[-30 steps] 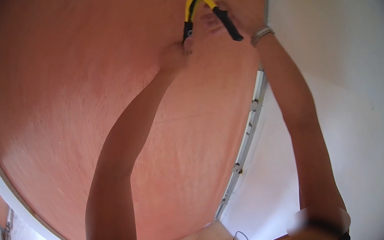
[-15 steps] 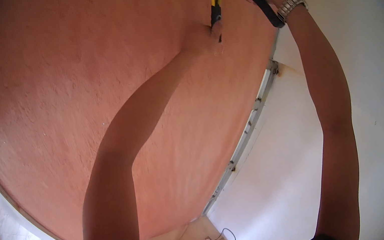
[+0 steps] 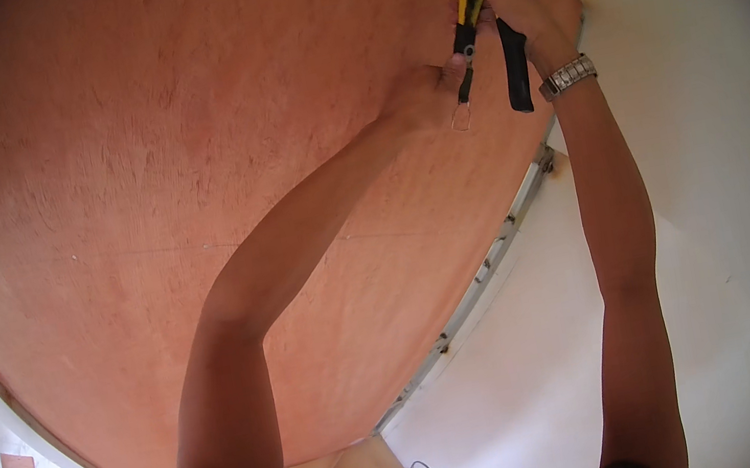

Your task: The person drills holes into a wooden board and metal frame using a power drill, and then uses a rivet tool to secure rivets into the holes.

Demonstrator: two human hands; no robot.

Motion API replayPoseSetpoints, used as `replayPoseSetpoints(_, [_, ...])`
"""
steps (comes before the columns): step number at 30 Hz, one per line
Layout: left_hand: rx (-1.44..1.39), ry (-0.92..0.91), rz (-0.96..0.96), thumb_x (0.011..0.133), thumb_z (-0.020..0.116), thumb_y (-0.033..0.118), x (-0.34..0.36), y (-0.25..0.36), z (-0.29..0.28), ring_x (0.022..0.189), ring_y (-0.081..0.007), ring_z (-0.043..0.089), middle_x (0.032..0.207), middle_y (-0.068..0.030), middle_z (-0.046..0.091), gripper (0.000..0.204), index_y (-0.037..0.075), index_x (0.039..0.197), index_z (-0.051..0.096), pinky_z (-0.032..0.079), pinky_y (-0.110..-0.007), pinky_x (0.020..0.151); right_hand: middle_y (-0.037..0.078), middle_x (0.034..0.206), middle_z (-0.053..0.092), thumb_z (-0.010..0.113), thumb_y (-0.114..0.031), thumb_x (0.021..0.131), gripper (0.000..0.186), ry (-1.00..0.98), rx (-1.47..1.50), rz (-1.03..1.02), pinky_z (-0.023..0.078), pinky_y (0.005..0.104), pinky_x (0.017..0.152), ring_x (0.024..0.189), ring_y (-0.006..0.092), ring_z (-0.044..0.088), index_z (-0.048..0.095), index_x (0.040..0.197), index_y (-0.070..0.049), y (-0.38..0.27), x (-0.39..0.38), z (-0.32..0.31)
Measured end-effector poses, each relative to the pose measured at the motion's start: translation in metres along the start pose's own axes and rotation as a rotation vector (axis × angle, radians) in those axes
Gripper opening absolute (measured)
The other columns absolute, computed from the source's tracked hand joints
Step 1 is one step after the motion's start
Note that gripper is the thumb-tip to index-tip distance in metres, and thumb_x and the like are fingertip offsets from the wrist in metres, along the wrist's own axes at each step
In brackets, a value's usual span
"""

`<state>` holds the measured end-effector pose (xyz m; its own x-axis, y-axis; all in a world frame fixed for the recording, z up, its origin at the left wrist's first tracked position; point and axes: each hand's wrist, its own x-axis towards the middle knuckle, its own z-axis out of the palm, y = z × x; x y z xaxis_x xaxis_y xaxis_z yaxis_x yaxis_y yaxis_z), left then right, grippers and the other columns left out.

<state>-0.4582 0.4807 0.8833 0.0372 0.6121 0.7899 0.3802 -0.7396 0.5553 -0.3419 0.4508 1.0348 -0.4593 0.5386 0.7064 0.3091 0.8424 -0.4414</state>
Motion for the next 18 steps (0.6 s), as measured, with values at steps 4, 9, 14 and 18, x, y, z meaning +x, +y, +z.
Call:
replayPoseSetpoints(4, [-0.004, 0.064, 0.063, 0.106, 0.024, 0.061, -0.002, 0.0, -0.002, 0.079, -0.0364, 0.067, 0.079, -0.0221, 0.069, 0.082, -0.001, 0.079, 0.071, 0.051, -0.044, 0.078, 0.009, 0.078, 0.066, 0.078, -0.034, 0.089, 0.033, 0.164, -0.034, -0.051, 0.056, 0.0311, 0.06, 0.063, 0.0164, 0.065, 0.064, 0.095, -0.004, 0.009, 0.008, 0.014])
replayPoseSetpoints(9, [0.009, 0.083, 0.022, 0.105, 0.028, 0.062, 0.001, -0.002, 0.002, 0.084, -0.0384, 0.067, 0.081, -0.0243, 0.069, 0.082, -0.004, 0.083, 0.072, 0.051, -0.045, 0.08, 0.008, 0.073, 0.065, 0.083, -0.032, 0.085, 0.033, 0.323, -0.003, -0.178, 0.051, 0.0306, 0.052, 0.057, 0.0154, 0.061, 0.064, 0.09, -0.005, 0.035, 0.016, 0.022])
replayPoseSetpoints(14, [0.142, 0.053, 0.085, 0.103, 0.031, 0.061, 0.014, -0.01, 0.005, 0.084, -0.041, 0.068, 0.081, -0.0252, 0.069, 0.08, -0.004, 0.083, 0.073, 0.051, -0.047, 0.079, 0.005, 0.068, 0.062, 0.078, -0.044, 0.087, 0.04, 0.347, -0.376, -0.238, 0.048, 0.0279, 0.049, 0.051, 0.0123, 0.055, 0.065, 0.087, -0.006, 0.025, 0.013, 0.016])
replayPoseSetpoints(18, [0.355, 0.057, 0.014, 0.104, 0.03, 0.059, 0.015, -0.001, 0.007, 0.084, -0.0408, 0.068, 0.083, -0.0244, 0.07, 0.077, -0.002, 0.083, 0.074, 0.052, -0.049, 0.078, 0.003, 0.068, 0.059, 0.071, -0.046, 0.091, 0.041, 0.037, -0.389, 0.07, 0.047, 0.025, 0.05, 0.055, 0.0085, 0.055, 0.065, 0.09, -0.005, -0.067, -0.056, -0.028])
